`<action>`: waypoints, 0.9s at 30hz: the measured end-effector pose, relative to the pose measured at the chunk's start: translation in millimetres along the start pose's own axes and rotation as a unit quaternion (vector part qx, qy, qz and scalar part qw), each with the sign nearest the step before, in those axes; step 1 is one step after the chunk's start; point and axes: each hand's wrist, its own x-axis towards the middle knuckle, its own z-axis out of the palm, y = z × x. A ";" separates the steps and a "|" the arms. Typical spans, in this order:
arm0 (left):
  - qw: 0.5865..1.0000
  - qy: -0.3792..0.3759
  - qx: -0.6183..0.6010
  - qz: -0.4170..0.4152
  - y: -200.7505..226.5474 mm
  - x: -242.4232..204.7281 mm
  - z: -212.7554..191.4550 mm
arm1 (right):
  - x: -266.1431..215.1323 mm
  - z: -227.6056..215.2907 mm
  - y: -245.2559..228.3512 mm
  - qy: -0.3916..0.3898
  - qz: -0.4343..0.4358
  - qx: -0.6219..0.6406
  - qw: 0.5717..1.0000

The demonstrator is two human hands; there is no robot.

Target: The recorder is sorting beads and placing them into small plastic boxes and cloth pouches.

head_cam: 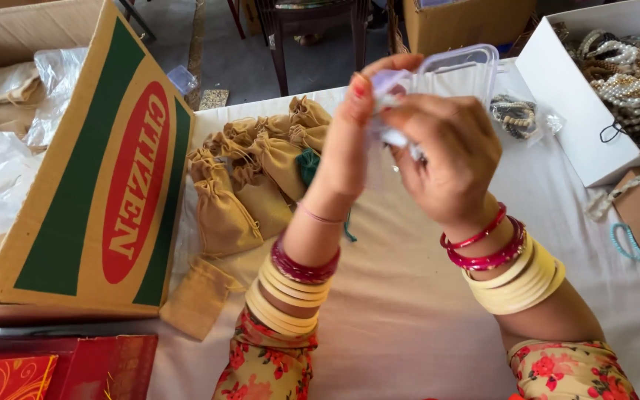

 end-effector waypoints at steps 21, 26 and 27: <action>0.928 0.066 0.342 0.135 43.5 -15.2 12.9 | -15.8 13.3 2.3 -0.098 0.219 0.283 0.929; 0.956 -0.061 0.228 0.176 -4.5 -11.9 9.0 | -24.5 7.4 14.3 0.030 0.319 0.378 0.869; 0.953 -0.070 0.231 0.182 -18.7 -13.4 5.9 | -24.7 4.7 14.6 0.058 0.323 0.353 0.876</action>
